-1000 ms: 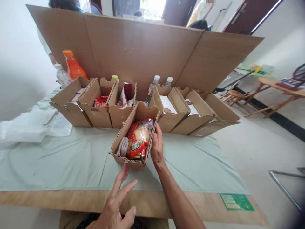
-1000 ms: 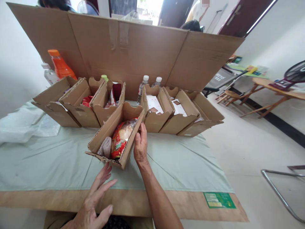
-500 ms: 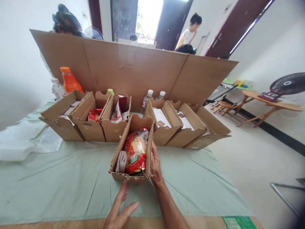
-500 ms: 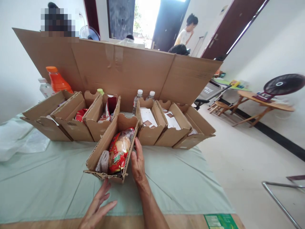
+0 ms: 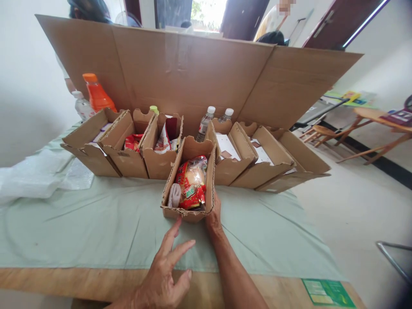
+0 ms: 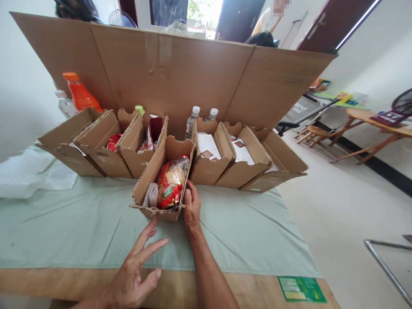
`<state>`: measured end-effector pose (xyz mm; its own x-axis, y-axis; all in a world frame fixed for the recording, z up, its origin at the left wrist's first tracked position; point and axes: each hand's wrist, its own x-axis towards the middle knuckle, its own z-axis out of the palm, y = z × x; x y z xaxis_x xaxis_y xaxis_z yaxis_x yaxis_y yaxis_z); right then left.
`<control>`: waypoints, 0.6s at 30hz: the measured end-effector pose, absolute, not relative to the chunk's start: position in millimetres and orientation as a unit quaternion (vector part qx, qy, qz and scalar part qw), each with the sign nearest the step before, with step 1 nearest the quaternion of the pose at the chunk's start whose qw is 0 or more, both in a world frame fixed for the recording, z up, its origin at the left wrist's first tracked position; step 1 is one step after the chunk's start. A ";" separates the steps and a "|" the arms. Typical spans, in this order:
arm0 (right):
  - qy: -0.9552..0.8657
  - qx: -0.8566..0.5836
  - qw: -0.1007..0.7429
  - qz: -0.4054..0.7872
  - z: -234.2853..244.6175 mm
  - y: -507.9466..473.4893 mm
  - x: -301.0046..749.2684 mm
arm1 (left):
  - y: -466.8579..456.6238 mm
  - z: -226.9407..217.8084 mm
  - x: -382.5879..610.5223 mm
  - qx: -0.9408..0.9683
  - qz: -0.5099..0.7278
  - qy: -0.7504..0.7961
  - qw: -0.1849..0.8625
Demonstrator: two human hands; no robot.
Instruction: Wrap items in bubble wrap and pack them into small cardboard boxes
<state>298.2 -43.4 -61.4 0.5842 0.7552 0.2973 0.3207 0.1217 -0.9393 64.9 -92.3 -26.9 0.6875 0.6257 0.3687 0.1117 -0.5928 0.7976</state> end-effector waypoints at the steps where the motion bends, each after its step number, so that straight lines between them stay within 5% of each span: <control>1: -0.412 -0.637 0.626 0.183 -62.1 -43.1 298.5 | -93.3 -30.3 64.6 0.828 0.325 0.228 0.396; 18: -0.225 -0.625 0.714 0.222 -69.0 -31.1 304.2 | -7.0 -26.7 155.8 0.800 0.280 0.275 0.453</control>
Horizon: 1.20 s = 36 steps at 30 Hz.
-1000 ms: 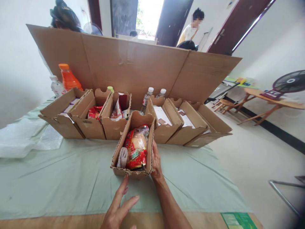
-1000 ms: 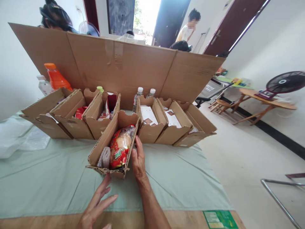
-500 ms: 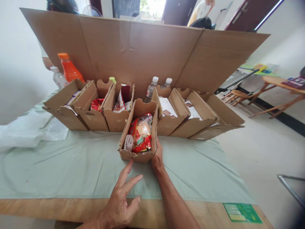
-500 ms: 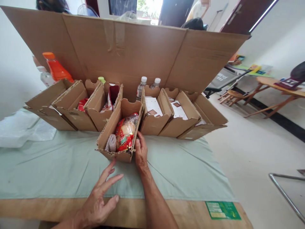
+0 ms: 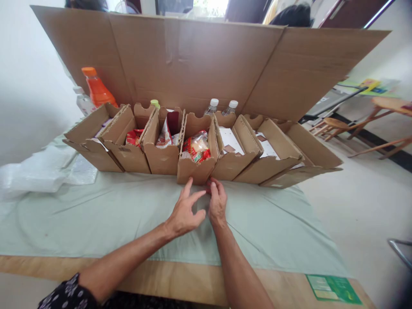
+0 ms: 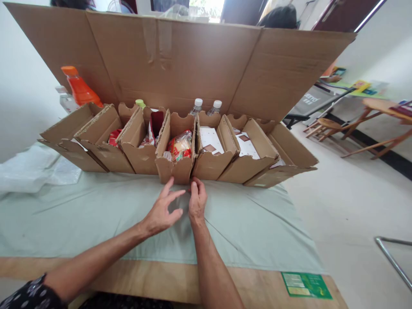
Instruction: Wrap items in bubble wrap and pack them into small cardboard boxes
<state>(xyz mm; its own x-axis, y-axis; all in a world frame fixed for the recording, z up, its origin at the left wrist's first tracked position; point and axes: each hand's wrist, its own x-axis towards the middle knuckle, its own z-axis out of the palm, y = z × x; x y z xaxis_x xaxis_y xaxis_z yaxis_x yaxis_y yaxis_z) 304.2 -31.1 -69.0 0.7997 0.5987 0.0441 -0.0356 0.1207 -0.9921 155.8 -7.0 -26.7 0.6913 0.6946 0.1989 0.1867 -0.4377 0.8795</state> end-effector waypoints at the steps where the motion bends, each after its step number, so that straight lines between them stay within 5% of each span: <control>1: -0.224 -0.627 0.713 0.220 -69.0 -31.6 304.8 | 0.8 -24.2 164.1 0.800 0.279 0.282 0.451; 11: -0.239 -0.648 0.692 0.211 -68.5 -32.7 305.0 | -5.5 -30.4 151.4 0.822 0.248 0.280 0.429; 21: -0.309 -0.661 0.656 0.195 -53.9 -35.9 291.5 | 5.9 -75.4 6.5 0.829 0.346 0.407 0.162; 27: -0.409 -0.643 0.626 0.167 -2.3 -33.8 259.4 | 3.8 -82.1 -6.1 0.833 0.345 0.413 0.131; 30: -0.527 -0.630 0.554 0.134 38.4 -14.8 246.2 | 2.1 -81.9 -3.6 0.828 0.352 0.414 0.136; 36: -0.614 -0.736 0.281 0.046 94.4 42.9 236.7 | 3.5 -87.5 -2.9 0.812 0.386 0.412 0.145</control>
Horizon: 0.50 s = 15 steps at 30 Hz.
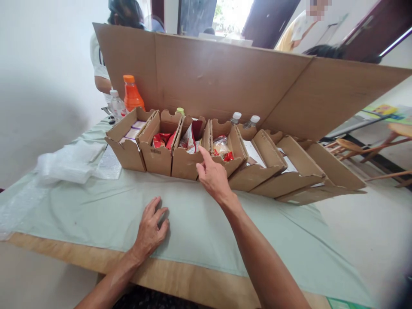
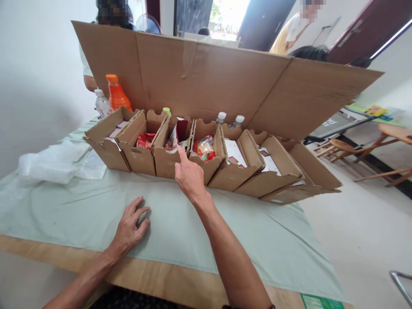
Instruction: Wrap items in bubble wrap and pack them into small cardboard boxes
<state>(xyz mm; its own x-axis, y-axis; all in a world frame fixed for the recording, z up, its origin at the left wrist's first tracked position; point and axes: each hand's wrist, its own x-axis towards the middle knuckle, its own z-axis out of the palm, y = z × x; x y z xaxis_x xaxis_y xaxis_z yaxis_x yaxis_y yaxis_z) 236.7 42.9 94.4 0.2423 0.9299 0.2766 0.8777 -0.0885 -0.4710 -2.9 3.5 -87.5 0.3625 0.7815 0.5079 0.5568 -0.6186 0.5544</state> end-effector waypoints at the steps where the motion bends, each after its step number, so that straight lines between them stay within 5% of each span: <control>1: -0.610 -0.750 0.253 0.035 97.8 50.4 236.3 | 3.8 -88.5 -2.9 0.810 0.390 0.413 0.147; 8: -0.605 -0.751 0.263 -0.007 97.1 52.6 229.2 | 4.8 -89.4 -3.6 0.782 0.410 0.425 0.200; 15: -0.655 -0.672 0.346 0.024 92.7 -60.1 204.9 | 5.3 -75.0 -8.9 0.685 0.452 0.486 0.300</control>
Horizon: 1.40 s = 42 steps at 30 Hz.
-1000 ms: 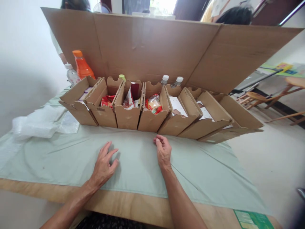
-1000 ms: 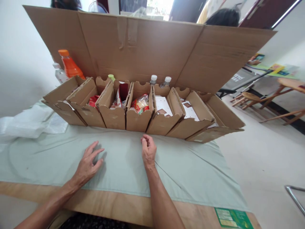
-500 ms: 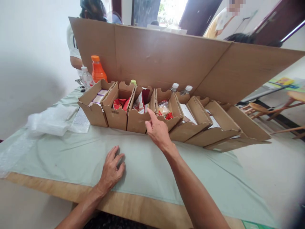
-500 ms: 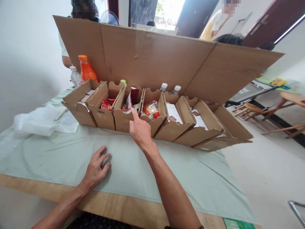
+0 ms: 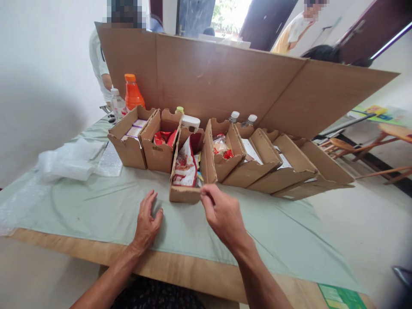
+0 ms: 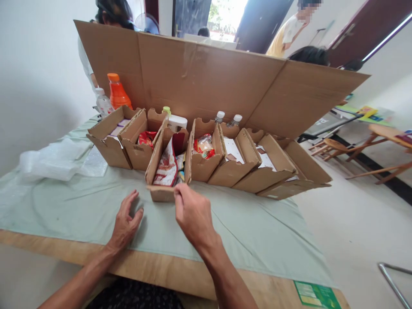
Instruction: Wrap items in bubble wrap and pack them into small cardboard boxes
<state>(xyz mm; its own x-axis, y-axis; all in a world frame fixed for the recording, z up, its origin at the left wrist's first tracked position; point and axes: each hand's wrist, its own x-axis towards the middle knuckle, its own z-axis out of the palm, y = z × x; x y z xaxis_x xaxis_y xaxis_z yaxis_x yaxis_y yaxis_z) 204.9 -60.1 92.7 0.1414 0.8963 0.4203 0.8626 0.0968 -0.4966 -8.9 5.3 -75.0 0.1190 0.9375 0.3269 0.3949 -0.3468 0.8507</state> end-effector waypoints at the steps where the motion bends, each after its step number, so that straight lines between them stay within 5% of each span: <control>1: -0.660 -0.657 0.362 0.035 93.0 -81.1 205.9 | 5.2 -72.1 -10.2 0.672 0.459 0.494 0.307; 11: -0.391 -0.752 0.521 0.098 57.7 -239.9 296.5 | -28.1 -45.1 -16.7 0.662 0.419 0.438 0.441; 14: -0.424 -0.735 0.503 0.166 29.0 -255.5 295.0 | -33.2 -36.5 -13.1 0.674 0.370 0.400 0.499; 21: -0.437 -0.746 0.481 0.145 0.2 -208.3 256.1 | -31.2 -16.8 15.8 0.679 0.302 0.391 0.543; 30: -0.382 -0.766 0.505 0.111 -1.5 -137.2 343.9 | 2.4 -14.1 95.9 0.698 0.343 0.351 0.522; 36: -0.359 -0.795 0.478 0.104 -53.4 -154.7 329.4 | 3.8 -38.4 48.6 0.758 0.311 0.405 0.405; 42: -0.366 -0.821 0.433 0.063 -71.4 -172.8 319.5 | 61.8 -25.9 -61.1 0.774 0.268 0.559 0.128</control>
<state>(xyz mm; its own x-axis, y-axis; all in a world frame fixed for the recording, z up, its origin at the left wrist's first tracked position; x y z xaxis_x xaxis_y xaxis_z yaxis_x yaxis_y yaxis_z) 319.5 -172.8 -71.4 0.7236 0.6566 0.2130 0.5471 -0.3574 -0.7569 -61.1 61.8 -25.9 0.2320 0.9340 0.2716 0.7971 -0.3426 0.4973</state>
